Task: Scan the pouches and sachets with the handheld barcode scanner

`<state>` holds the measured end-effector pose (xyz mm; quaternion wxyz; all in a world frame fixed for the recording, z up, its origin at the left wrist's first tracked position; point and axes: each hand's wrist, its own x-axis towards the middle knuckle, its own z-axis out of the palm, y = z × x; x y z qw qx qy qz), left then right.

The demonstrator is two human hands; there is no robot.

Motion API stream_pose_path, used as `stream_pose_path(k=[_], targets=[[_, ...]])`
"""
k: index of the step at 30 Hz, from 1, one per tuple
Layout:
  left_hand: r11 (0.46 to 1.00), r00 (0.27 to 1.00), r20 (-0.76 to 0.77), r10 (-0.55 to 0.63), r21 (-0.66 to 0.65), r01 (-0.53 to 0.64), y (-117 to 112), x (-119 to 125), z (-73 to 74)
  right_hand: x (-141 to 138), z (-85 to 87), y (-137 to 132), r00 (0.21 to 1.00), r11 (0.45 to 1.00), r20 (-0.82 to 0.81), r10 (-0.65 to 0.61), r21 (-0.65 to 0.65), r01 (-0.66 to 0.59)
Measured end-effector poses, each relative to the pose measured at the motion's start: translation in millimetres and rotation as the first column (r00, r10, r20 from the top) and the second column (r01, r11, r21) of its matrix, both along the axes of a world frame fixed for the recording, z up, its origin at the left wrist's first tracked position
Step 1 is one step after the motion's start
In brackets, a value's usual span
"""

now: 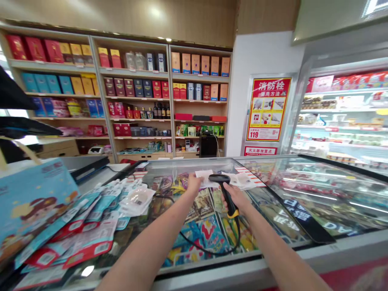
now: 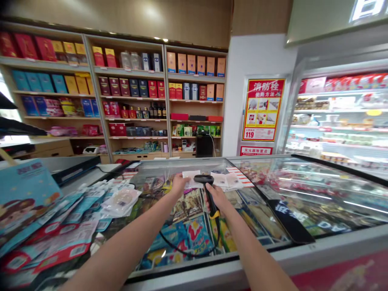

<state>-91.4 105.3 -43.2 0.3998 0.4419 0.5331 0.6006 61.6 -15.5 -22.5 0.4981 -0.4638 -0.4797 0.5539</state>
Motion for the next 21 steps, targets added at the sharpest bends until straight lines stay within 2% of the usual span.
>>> stream_pose_path(k=[3, 6, 11, 15, 21], targets=[[0.998, 0.997, -0.026, -0.066, -0.011, 0.066, 4.2, 49.1, 8.1, 30.3, 4.3, 0.1, 0.998, 0.998, -0.026, -0.063, 0.023, 0.064], [0.995, 0.986, -0.139, -0.097, -0.004, 0.097, 8.3, 93.6, 15.3, 56.6, 6.1, 0.8, 0.989, 0.992, -0.078, -0.122, 0.024, 0.124], [0.988, 0.928, -0.343, -0.144, 0.011, 0.157, 13.2, 150.0, 21.2, 86.5, 3.2, -0.6, 0.961, 0.970, -0.130, -0.243, -0.004, 0.245], [0.986, 0.844, -0.517, -0.140, 0.008, 0.168, 13.6, 173.7, 17.8, 100.0, -1.8, -2.5, 0.941, 0.954, -0.160, -0.298, -0.005, 0.301], [0.981, 0.668, -0.741, -0.064, 0.074, 0.177, 11.9, 181.3, 6.4, 108.7, -9.0, -1.6, 0.929, 0.945, -0.191, -0.319, 0.007, 0.326]])
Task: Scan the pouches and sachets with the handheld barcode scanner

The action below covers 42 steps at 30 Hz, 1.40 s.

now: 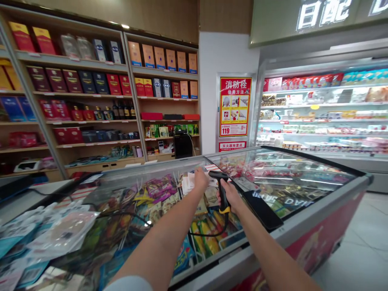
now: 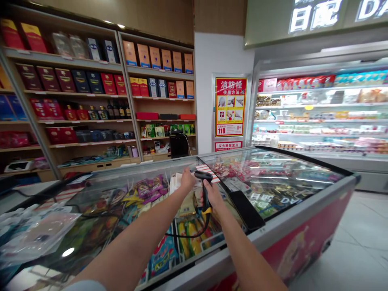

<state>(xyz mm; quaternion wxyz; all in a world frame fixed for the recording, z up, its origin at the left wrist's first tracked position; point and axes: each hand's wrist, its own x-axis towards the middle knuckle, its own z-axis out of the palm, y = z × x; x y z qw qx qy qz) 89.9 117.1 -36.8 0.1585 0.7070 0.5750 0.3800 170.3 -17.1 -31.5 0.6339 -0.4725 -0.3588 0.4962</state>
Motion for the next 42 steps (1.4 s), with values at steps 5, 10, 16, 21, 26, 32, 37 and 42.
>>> stream_pose_path(k=[5, 10, 16, 21, 26, 32, 37, 42], targets=[[0.999, 0.999, -0.051, 0.017, 0.043, -0.014, -8.0, -12.1, 4.1, -5.1, -2.3, -0.7, 1.000, 1.000, 0.013, 0.005, -0.004, -0.005], [0.999, 0.998, -0.045, 0.038, 0.033, -0.036, -17.4, -63.2, 9.5, -24.1, -3.1, -1.2, 0.997, 0.998, 0.042, 0.064, -0.003, -0.063], [0.977, 0.968, -0.132, 0.211, 0.066, -0.204, -35.6, -183.5, 11.2, -77.9, -1.0, 7.0, 0.980, 0.982, 0.075, 0.186, -0.024, -0.185], [0.929, 0.855, -0.369, 0.364, 0.080, -0.361, -62.1, -294.7, 25.5, -139.7, 7.0, 12.6, 0.949, 0.953, 0.087, 0.302, -0.024, -0.301], [0.842, 0.718, -0.524, 0.458, -0.003, -0.539, -91.4, -373.8, 32.5, -194.0, 11.1, 20.0, 0.892, 0.903, 0.137, 0.431, -0.059, -0.427], [0.812, 0.716, -0.510, 0.477, -0.055, -0.581, -108.7, -409.2, 16.3, -235.1, 3.6, 24.2, 0.855, 0.868, 0.150, 0.496, -0.067, -0.491], [0.842, 0.765, -0.434, 0.476, -0.026, -0.538, -103.8, -416.4, 18.1, -243.1, -8.1, 23.1, 0.841, 0.855, 0.162, 0.517, -0.060, -0.514], [0.881, 0.888, 0.017, 0.459, -0.138, -0.453, -82.0, -401.0, 25.4, -240.4, -10.7, 16.4, 0.818, 0.832, 0.153, 0.554, -0.063, -0.552]])
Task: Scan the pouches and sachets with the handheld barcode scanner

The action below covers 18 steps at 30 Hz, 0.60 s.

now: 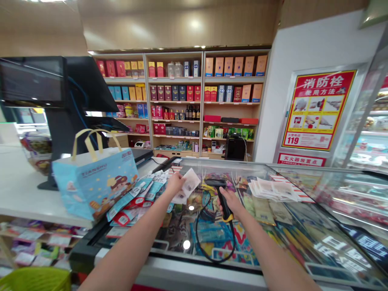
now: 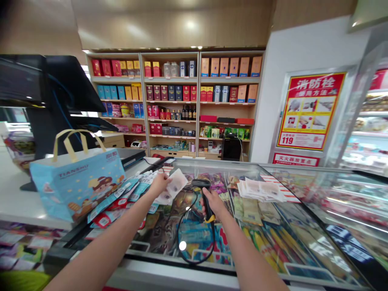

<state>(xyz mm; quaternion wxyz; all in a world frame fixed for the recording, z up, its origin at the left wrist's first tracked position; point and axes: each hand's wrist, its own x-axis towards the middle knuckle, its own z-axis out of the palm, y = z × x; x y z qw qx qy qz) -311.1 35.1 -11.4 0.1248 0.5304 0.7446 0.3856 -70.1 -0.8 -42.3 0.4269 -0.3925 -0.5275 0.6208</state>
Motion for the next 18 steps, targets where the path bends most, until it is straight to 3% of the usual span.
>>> stream_pose_path(k=[4, 7, 12, 18], targets=[[0.982, 0.890, 0.455, -0.020, 0.175, -0.067, 26.2, 33.7, -15.9, 3.9, 0.5, -4.0, 0.999, 0.999, -0.018, 0.032, 0.022, -0.032], [0.955, 0.783, 0.621, -0.034, 0.251, -0.158, 42.8, 49.0, -38.3, 7.5, -1.0, -4.5, 0.998, 0.998, -0.035, 0.056, 0.035, -0.055], [0.925, 0.734, 0.679, -0.037, 0.301, -0.232, 50.1, 44.8, -63.1, 9.2, 0.0, -5.3, 1.000, 1.000, 0.004, 0.000, 0.029, 0.000], [0.936, 0.743, 0.668, -0.035, 0.283, -0.211, 38.1, 48.4, -57.6, 7.4, -0.8, -6.7, 1.000, 0.999, 0.013, 0.023, 0.031, -0.024]])
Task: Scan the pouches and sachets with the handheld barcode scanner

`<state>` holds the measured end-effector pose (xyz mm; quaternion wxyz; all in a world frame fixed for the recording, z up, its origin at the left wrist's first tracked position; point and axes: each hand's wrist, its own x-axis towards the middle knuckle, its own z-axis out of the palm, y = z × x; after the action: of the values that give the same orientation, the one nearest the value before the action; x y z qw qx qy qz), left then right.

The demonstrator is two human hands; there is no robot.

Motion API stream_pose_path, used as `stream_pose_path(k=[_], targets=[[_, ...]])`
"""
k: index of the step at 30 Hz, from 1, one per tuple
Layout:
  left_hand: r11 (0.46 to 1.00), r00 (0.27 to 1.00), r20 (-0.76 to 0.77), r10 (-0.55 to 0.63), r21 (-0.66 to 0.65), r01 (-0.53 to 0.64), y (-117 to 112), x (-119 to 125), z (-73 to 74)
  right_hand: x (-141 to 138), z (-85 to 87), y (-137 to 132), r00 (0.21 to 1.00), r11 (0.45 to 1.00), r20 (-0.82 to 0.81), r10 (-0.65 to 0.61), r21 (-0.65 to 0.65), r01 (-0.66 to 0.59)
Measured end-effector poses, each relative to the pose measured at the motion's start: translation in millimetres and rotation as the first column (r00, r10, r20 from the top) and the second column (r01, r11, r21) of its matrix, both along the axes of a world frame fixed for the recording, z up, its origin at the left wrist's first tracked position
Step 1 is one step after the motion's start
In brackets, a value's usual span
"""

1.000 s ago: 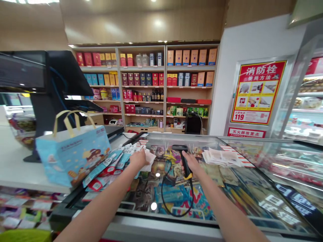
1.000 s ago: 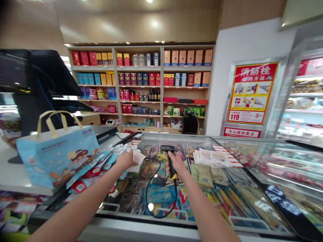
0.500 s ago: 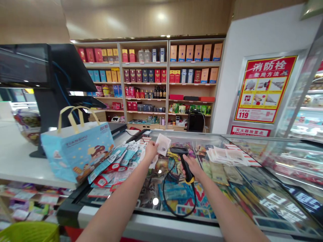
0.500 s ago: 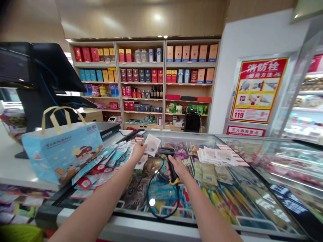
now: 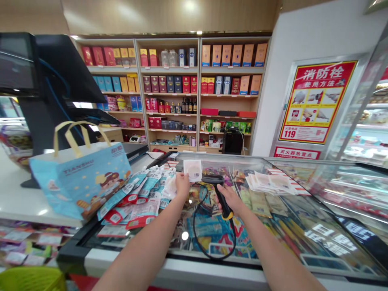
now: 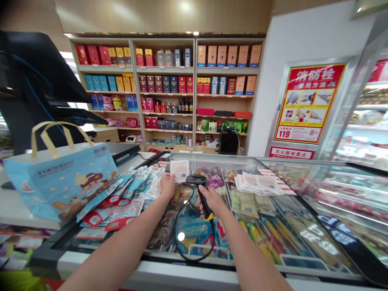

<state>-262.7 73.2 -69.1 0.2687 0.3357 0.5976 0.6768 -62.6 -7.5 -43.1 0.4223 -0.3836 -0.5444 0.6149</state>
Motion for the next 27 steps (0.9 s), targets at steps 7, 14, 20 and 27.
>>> stream_pose_path(k=[7, 14, 20, 27], targets=[[0.999, 0.999, -0.032, -0.027, 0.017, 0.027, -1.9, 1.9, -1.5, 0.9, -5.0, 1.5, 1.000, 1.000, -0.015, 0.009, -0.025, -0.010], [1.000, 0.998, -0.059, -0.024, 0.006, 0.025, 0.8, 0.5, -5.4, -0.4, -0.8, 0.3, 1.000, 1.000, 0.023, 0.009, -0.002, -0.009], [0.999, 0.998, -0.058, -0.034, 0.020, 0.036, -0.8, 3.4, -3.5, -0.4, -0.6, -0.5, 1.000, 1.000, 0.010, 0.003, -0.011, -0.003], [0.987, 0.971, 0.181, -0.157, 0.055, 0.149, -0.4, 48.2, 16.0, 29.8, 17.4, 0.2, 0.996, 0.996, 0.048, -0.072, -0.040, 0.074]])
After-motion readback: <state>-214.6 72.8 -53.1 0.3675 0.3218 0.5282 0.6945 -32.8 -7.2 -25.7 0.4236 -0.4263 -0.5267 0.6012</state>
